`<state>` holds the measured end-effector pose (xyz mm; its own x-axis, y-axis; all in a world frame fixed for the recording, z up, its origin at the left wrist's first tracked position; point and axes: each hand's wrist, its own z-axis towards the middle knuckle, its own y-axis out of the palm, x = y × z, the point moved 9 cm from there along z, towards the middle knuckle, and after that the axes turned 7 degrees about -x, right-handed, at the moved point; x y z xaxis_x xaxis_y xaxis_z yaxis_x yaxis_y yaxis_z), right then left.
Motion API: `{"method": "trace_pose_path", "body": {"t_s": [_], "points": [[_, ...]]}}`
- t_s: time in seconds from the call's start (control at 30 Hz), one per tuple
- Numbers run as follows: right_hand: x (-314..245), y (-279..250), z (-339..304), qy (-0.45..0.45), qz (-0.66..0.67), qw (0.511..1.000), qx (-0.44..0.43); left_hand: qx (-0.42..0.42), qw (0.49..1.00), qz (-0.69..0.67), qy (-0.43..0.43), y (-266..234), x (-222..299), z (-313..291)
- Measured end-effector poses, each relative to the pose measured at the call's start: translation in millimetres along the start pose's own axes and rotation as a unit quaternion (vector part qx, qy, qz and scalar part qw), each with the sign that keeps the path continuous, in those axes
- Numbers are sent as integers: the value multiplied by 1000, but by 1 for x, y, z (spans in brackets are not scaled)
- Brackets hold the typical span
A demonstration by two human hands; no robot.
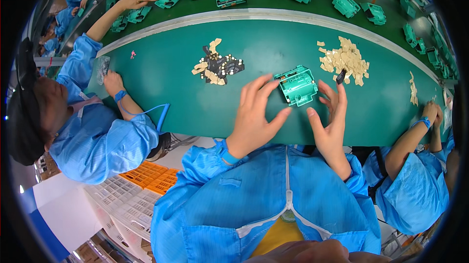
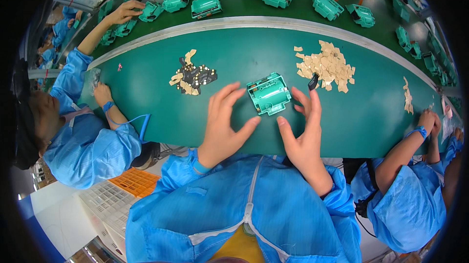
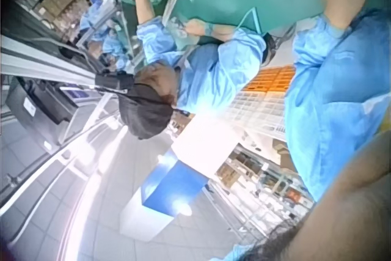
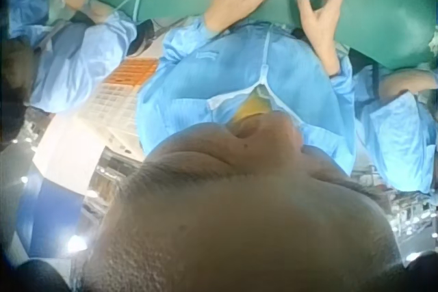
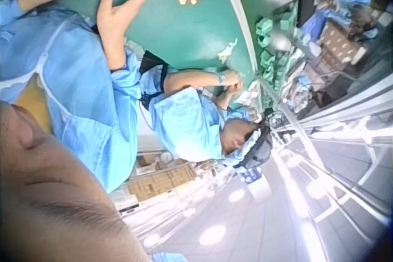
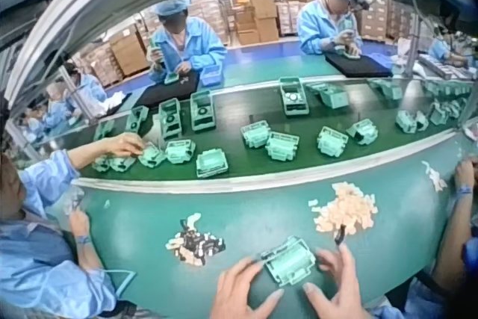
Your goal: The person assembles small black, beige, and internal components into green plastic housings by hand on an assembly line.
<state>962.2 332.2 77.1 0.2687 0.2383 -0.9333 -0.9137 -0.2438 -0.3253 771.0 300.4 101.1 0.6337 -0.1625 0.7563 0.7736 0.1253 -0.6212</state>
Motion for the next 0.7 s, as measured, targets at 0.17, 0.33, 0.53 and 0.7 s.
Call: {"method": "trace_pose_path", "body": {"t_s": [0.17, 0.33, 0.53, 0.7], "points": [[1, 8, -6, 54, 104, 992, -55, -73, 997, 7, 12, 23, -3, 6], [24, -1, -11, 129, 280, 950, -46, -147, 989, -16, 1, 19, -10, -7], [37, 18, -14, 231, 394, 884, -99, -128, 988, -65, -57, 19, -4, -12], [43, 21, -16, 260, 352, 893, -103, -73, 994, -59, -55, 27, -11, -11]]}}
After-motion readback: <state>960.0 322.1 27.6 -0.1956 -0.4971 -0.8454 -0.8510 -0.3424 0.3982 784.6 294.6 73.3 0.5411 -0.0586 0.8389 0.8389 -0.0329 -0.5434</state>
